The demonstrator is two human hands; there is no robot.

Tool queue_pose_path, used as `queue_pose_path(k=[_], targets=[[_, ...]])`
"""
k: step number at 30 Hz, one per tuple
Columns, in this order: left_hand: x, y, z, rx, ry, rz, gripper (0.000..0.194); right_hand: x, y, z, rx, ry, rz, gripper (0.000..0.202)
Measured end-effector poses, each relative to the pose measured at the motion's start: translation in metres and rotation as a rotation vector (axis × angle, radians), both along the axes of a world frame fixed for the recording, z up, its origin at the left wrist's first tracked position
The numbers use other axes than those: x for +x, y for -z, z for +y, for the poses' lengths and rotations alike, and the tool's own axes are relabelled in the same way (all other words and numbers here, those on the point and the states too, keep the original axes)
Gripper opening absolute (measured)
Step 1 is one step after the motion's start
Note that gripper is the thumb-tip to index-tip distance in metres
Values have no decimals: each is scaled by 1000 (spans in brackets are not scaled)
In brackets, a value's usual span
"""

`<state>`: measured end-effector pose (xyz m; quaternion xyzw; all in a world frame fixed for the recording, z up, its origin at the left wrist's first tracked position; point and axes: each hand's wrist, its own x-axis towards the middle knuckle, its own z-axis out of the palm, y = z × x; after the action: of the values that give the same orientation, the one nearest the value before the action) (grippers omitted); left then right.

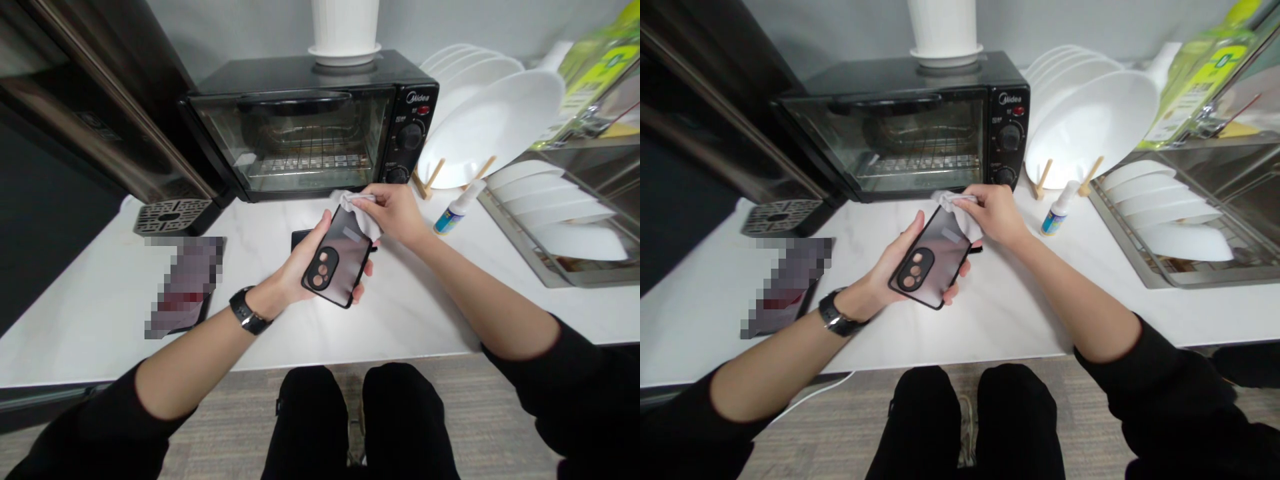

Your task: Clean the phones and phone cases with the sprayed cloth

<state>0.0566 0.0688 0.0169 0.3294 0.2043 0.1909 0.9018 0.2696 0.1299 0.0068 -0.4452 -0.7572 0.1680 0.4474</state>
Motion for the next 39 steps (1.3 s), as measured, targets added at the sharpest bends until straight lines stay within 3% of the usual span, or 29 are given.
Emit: queue_pose_path(k=[3, 9, 12, 14, 16, 20, 22, 29, 35, 39], targets=[[1, -1, -2, -6, 33, -4, 82, 1, -2, -1, 31, 102, -66, 49], [2, 2, 0, 5, -69, -5, 81, -4, 5, -1, 29, -119, -2, 35], [1, 2, 0, -17, -9, -12, 83, -1, 3, -1, 29, -20, -51, 36], [1, 1, -1, -26, 32, -18, 83, 1, 0, -2, 36, 90, -111, 49], [2, 2, -2, -20, 36, -17, 81, 1, -2, -3, 41, 114, -136, 57], [6, 5, -4, 33, -42, -23, 74, -6, -1, -6, 12, -95, -21, 48], [8, 6, -5, 62, -81, -37, 74, -7, 0, -6, 10, -124, 19, 47], [14, 3, -12, 196, -218, 52, 74, -2, -5, -7, 44, 105, -56, 65], [10, -5, -10, 138, -249, 46, 73, -10, -1, -10, 93, -97, 43, 42], [8, -5, -9, 99, -176, 6, 76, -8, 1, -9, 90, -27, 110, 37]])
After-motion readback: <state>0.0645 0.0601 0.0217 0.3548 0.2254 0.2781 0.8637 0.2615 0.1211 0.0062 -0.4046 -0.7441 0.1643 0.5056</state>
